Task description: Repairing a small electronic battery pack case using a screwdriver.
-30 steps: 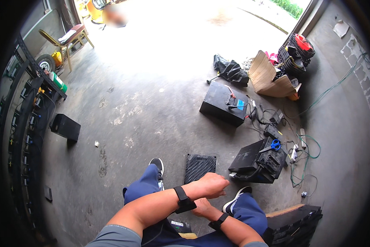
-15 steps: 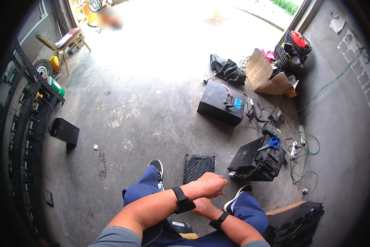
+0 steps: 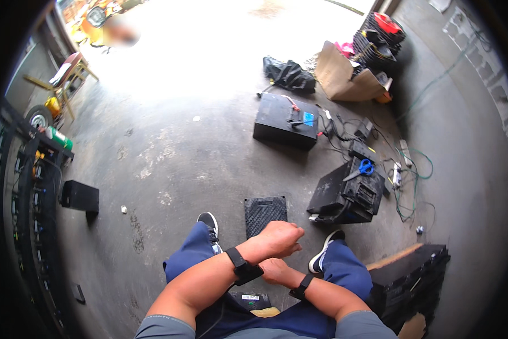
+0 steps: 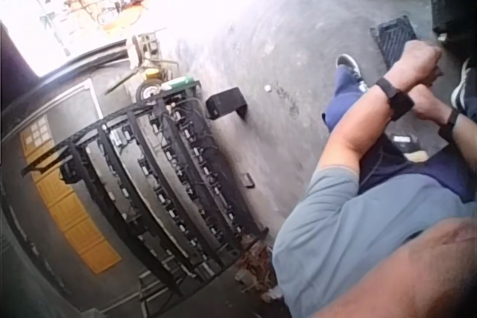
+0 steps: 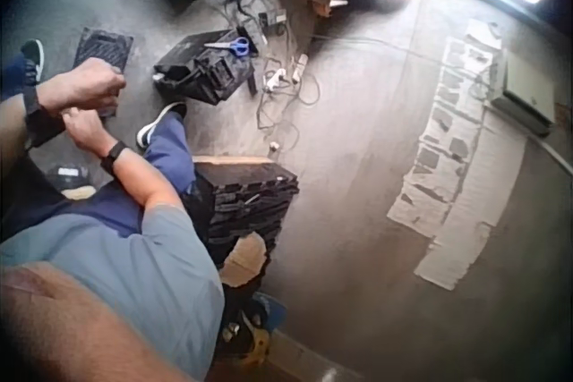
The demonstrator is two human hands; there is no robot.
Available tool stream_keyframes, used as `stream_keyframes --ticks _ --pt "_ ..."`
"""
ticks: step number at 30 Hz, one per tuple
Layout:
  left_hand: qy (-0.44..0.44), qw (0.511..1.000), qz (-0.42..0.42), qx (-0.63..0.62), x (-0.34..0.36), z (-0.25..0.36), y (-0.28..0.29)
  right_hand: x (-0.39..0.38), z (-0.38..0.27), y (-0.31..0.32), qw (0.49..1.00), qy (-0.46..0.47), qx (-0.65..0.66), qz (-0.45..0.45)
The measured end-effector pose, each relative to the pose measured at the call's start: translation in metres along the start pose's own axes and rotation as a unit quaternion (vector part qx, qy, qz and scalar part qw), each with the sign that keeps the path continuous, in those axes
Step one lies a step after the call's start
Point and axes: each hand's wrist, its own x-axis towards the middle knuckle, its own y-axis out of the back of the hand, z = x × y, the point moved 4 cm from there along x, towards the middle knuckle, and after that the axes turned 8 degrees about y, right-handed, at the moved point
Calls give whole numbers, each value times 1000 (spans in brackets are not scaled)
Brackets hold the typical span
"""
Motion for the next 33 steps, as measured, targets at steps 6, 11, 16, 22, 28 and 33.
stream_keyframes --ticks 6,11,16,22,28,33 --pt "1 1000 -11 5 1 2 -1 -2 26 -29 996 30 -81 -32" --pt "4 1000 -18 6 1 4 1 0 22 -23 999 7 -44 17" --pt "3 1000 -21 14 0 5 3 1 22 -24 997 -8 -52 -54" --pt "0 1000 -8 1 0 0 -1 3 26 -29 995 -20 -71 -66" --pt "7 1000 -21 9 3 4 -1 -3 23 -28 992 78 -52 88" --pt "12 1000 -22 14 1 0 -2 -1 23 -27 996 12 -90 -17"
